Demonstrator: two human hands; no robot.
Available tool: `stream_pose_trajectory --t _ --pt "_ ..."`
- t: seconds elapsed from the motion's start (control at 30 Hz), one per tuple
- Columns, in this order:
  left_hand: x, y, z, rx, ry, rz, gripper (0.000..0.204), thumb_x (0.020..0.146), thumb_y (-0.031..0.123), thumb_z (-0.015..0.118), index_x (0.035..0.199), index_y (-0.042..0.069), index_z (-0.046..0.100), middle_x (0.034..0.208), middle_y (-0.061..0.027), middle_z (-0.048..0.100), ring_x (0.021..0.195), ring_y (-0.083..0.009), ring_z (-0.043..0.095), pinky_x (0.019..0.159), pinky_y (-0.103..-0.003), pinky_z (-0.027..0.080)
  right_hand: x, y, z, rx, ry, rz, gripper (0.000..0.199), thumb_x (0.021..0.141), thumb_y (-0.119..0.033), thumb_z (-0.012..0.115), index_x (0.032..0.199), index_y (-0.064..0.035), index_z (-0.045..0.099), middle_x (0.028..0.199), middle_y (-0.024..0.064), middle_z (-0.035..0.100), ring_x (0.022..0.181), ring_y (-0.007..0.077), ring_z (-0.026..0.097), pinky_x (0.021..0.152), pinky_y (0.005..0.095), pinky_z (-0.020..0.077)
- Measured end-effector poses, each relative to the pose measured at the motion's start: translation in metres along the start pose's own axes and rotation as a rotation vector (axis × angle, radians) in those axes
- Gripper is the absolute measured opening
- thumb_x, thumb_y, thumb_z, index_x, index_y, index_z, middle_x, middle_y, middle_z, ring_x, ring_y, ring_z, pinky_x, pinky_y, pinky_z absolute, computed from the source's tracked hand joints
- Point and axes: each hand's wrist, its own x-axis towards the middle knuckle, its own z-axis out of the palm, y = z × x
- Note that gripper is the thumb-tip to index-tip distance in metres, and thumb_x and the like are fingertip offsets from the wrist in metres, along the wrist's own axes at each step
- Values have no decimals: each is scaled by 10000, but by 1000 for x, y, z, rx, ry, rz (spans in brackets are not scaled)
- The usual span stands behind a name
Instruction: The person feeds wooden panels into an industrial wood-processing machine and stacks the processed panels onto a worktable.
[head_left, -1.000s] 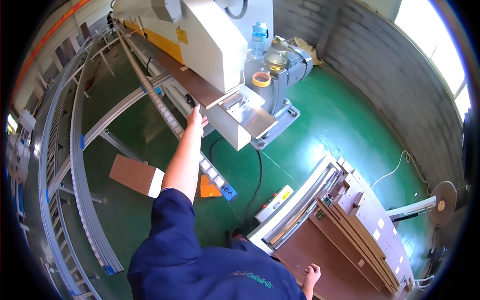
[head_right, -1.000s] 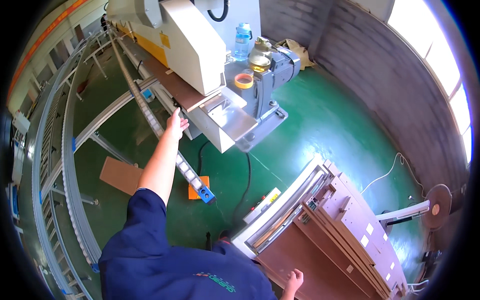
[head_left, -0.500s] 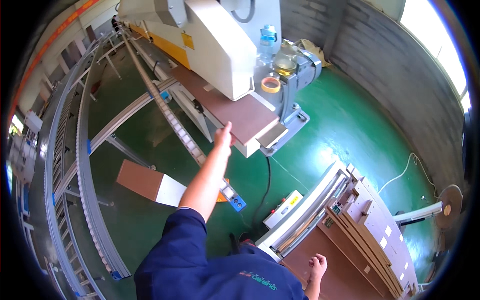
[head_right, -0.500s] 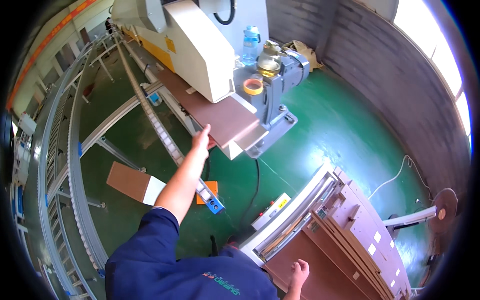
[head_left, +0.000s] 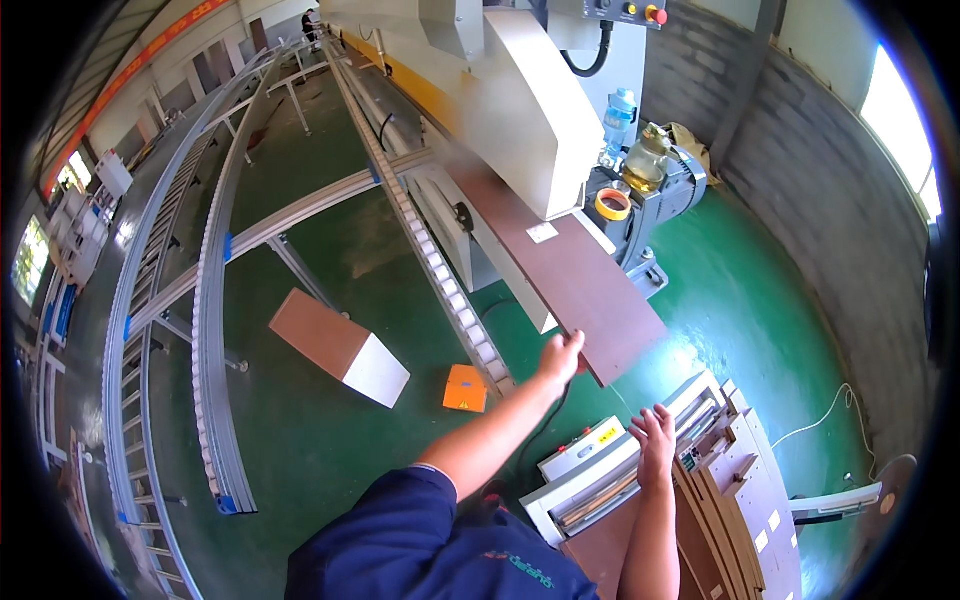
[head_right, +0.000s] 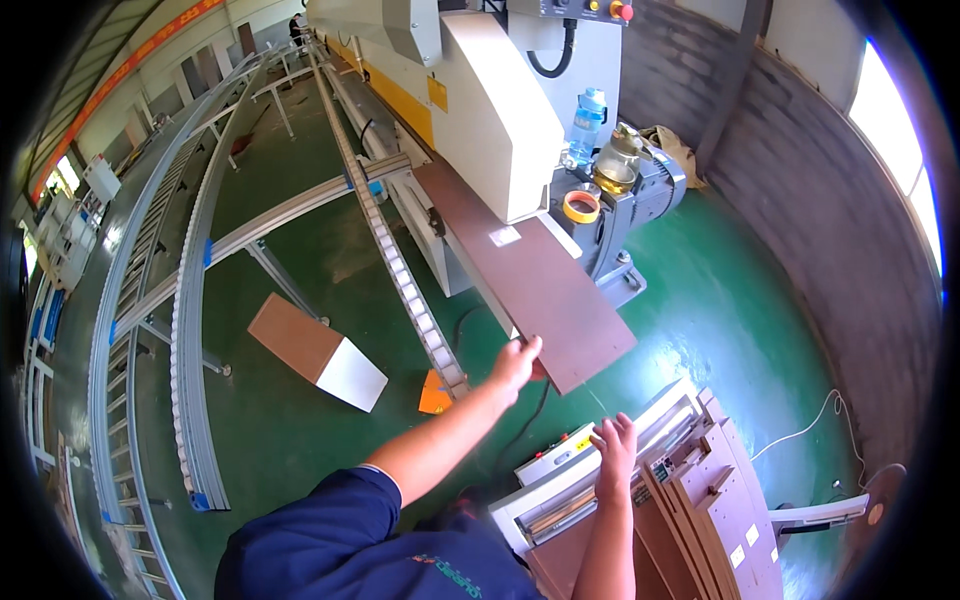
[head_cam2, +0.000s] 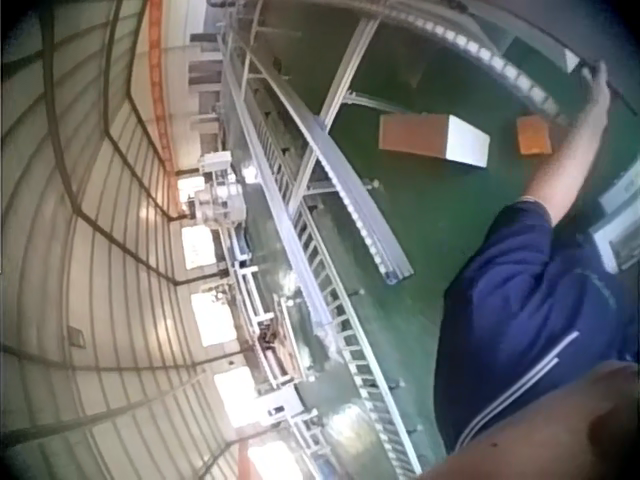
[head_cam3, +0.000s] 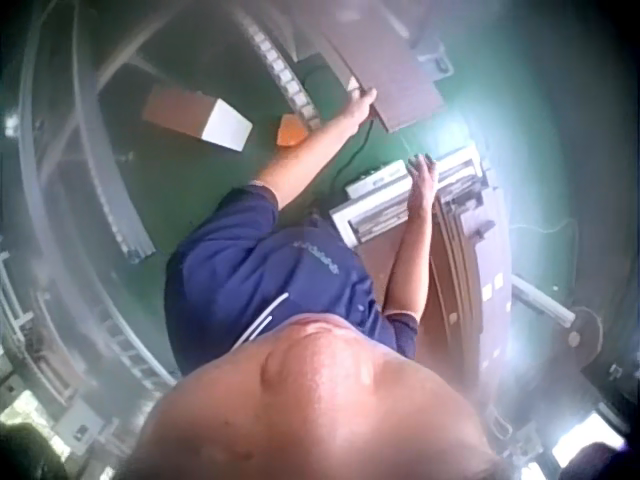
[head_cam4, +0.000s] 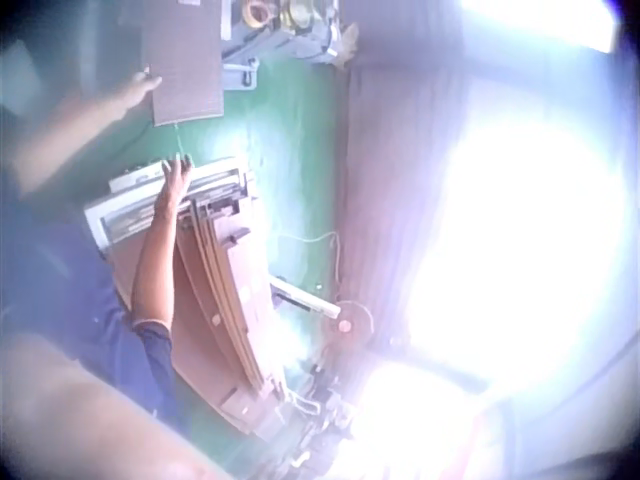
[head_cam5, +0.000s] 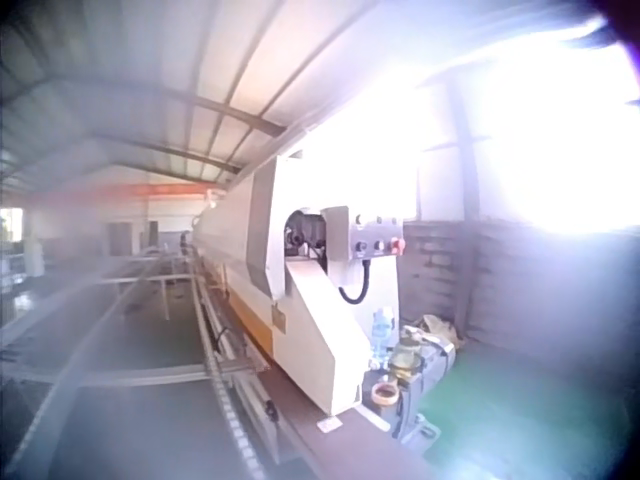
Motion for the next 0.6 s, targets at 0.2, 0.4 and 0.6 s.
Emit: stream_pose_trajectory --t 0.2,0.4,0.6 --pt "-78 -10 21 -76 -142 -151 380 929 383 596 966 4 602 918 -67 637 822 -142 590 744 -311 484 36 25 -4 498 -30 262 459 919 -183 597 1307 -22 412 1218 145 539 1105 273 552 939 387 468" --pt "-124 -25 2 -284 -493 -403 367 913 330 606 1119 27 582 1054 -99 646 942 -192 637 830 -335 521 -28 20 -17 505 127 176 314 859 -57 640 1156 -40 541 1084 68 619 969 193 609 894 340 487" --pt "-114 -19 -2 -789 -448 -313 460 907 380 549 1255 80 530 1215 -84 595 1135 -252 532 974 -433 411 -148 32 -118 516 303 102 281 824 -41 645 1094 -16 571 994 77 651 878 187 627 821 340 518"
